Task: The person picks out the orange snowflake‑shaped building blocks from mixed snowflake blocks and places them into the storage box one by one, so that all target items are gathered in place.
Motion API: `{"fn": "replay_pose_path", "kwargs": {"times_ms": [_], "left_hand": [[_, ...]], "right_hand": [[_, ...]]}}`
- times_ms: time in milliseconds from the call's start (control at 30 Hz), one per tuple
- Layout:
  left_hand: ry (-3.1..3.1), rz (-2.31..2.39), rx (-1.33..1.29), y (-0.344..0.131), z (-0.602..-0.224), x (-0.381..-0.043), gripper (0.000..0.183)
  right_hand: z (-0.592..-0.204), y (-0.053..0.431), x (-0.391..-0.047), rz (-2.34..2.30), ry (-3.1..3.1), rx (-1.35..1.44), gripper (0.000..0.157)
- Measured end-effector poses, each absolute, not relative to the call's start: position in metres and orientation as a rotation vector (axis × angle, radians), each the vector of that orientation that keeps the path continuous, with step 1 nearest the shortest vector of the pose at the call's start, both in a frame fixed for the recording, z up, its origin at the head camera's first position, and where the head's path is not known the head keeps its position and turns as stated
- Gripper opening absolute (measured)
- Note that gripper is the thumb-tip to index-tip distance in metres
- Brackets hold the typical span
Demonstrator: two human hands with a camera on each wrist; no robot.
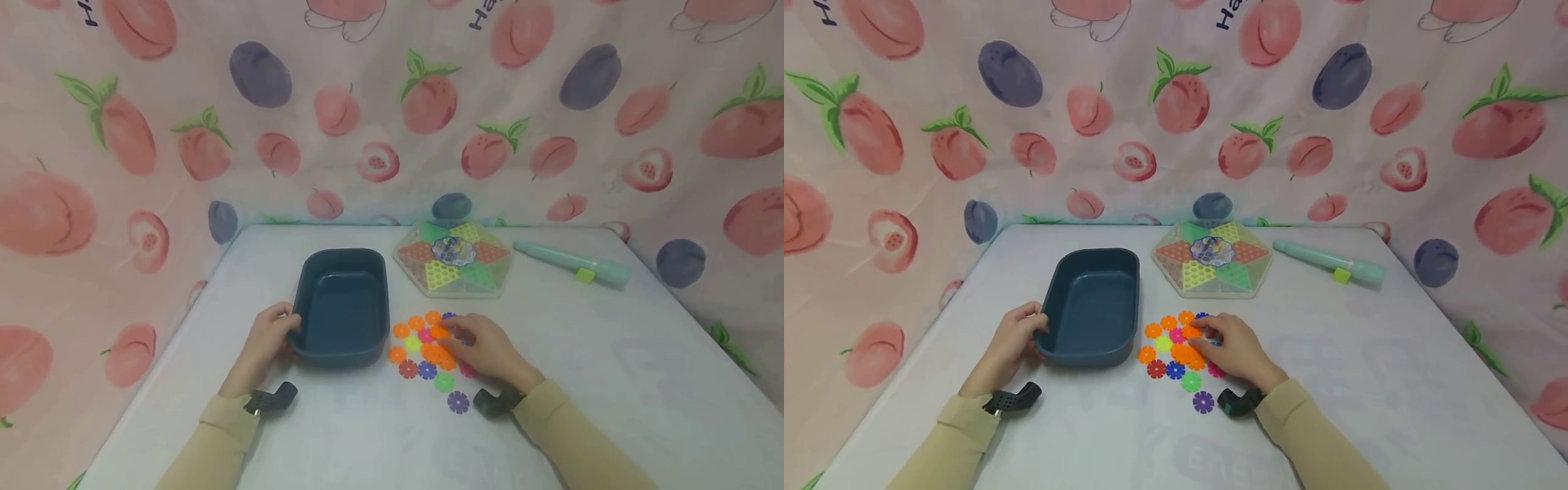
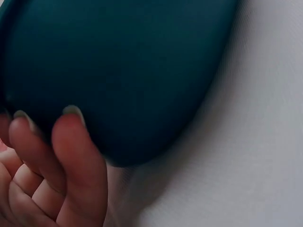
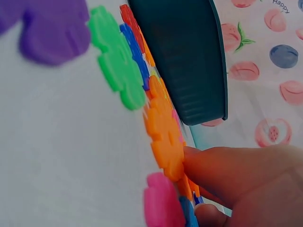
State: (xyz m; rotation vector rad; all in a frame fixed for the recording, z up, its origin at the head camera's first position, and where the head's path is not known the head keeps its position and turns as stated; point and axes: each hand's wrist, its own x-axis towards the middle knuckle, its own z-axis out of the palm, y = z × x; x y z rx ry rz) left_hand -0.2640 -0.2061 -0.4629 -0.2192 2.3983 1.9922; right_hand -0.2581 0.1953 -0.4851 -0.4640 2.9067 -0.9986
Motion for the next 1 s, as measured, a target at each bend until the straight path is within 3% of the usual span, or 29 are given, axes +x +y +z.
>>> {"fn": "replay_pose_path", "kwargs": {"times_ms": [100, 300, 400, 733, 1000], "left_hand": [[2.407, 1.981, -0.241, -0.207, -0.462, -0.265, 0.008], [2.405, 1.947, -0.246, -0.209, -0.459, -0.268, 0.042], [2.323, 1.961, -0.211, -0.212, -0.458, -0.267, 0.049], [1.771, 2.168, -0.106, -0.222, -0.463, -0.27, 0.034], [1.638, 2.216, -0.105, -0.223, -0.467, -0.271, 0.031]], "right_hand": [[-0.484, 0.195, -0.26, -1.009, 2.897, -0.473, 0.039], [-0.482, 0.196, -0.26, -1.01, 2.889, -0.447, 0.04], [-0.481, 0.196, -0.26, -1.007, 2.88, -0.432, 0.041], [-0.482, 0.196, -0.262, -1.022, 2.878, -0.467, 0.039], [-0.479, 0.194, -0.26, -1.036, 2.844, -0.327, 0.042]]}}
